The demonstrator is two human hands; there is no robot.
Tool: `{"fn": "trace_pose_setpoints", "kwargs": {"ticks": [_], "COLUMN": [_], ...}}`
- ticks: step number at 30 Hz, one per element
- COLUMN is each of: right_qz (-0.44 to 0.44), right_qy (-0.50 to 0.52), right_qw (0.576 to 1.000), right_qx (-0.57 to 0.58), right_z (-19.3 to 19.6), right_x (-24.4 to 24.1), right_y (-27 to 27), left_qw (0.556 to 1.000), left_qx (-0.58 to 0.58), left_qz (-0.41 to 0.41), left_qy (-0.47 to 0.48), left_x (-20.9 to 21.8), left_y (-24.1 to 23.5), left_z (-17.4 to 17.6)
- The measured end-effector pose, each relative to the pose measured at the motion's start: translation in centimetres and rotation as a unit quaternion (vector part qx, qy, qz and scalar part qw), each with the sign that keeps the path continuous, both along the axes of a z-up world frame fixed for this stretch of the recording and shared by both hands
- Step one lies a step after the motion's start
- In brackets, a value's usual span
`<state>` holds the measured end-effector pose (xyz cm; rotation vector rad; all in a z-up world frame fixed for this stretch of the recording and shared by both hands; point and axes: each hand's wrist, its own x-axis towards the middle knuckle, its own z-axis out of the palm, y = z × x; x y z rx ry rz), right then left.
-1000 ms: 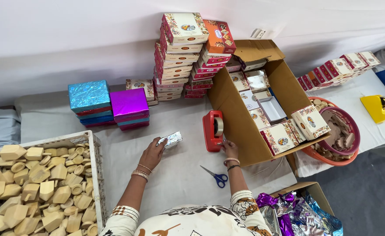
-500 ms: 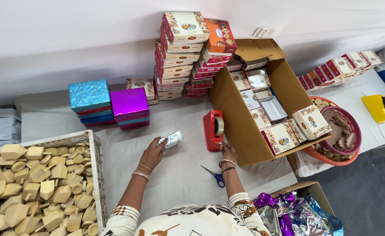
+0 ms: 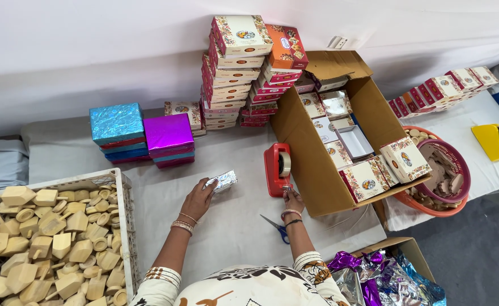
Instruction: The person wraps a small item in silver foil and secures it with tape. They then open a small box, place wooden items inside, and close it. Finally, they handle and fold various colored metallic foils.
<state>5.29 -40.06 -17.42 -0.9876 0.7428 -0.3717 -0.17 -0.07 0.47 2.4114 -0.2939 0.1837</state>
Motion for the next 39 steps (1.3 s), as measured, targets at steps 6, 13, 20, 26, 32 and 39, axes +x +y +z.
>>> {"fn": "trace_pose_setpoints", "kwargs": {"ticks": [6,13,20,26,32,39], "right_qz": [-0.004,0.029,0.097,0.220,0.364,0.474], "right_qy": [0.000,-0.071,-0.100,-0.011,-0.092,-0.087], "right_qw": [1.000,0.993,0.966,0.944,0.865,0.832], "right_qx": [-0.024,-0.089,-0.219,-0.244,-0.334,-0.275], "right_z": [1.6,0.6,-5.3,0.9,13.2,15.8], "right_x": [-1.3,-1.8,-4.9,-9.5,-5.2,0.0], "right_y": [2.0,2.7,2.6,7.0,13.5,21.0], "left_qw": [1.000,1.000,1.000,0.999,0.999,0.999], "left_qx": [-0.005,-0.006,-0.009,-0.026,-0.027,-0.035], "left_qz": [-0.002,0.009,0.007,0.005,0.004,0.009], "left_qy": [-0.018,-0.006,-0.006,-0.038,-0.026,-0.016], "left_x": [0.0,0.0,-0.2,-0.4,-0.4,-0.4], "left_y": [0.1,0.0,-0.1,0.0,-0.1,-0.1], "left_z": [-0.2,-0.3,-0.1,-0.5,-0.2,0.3]}}
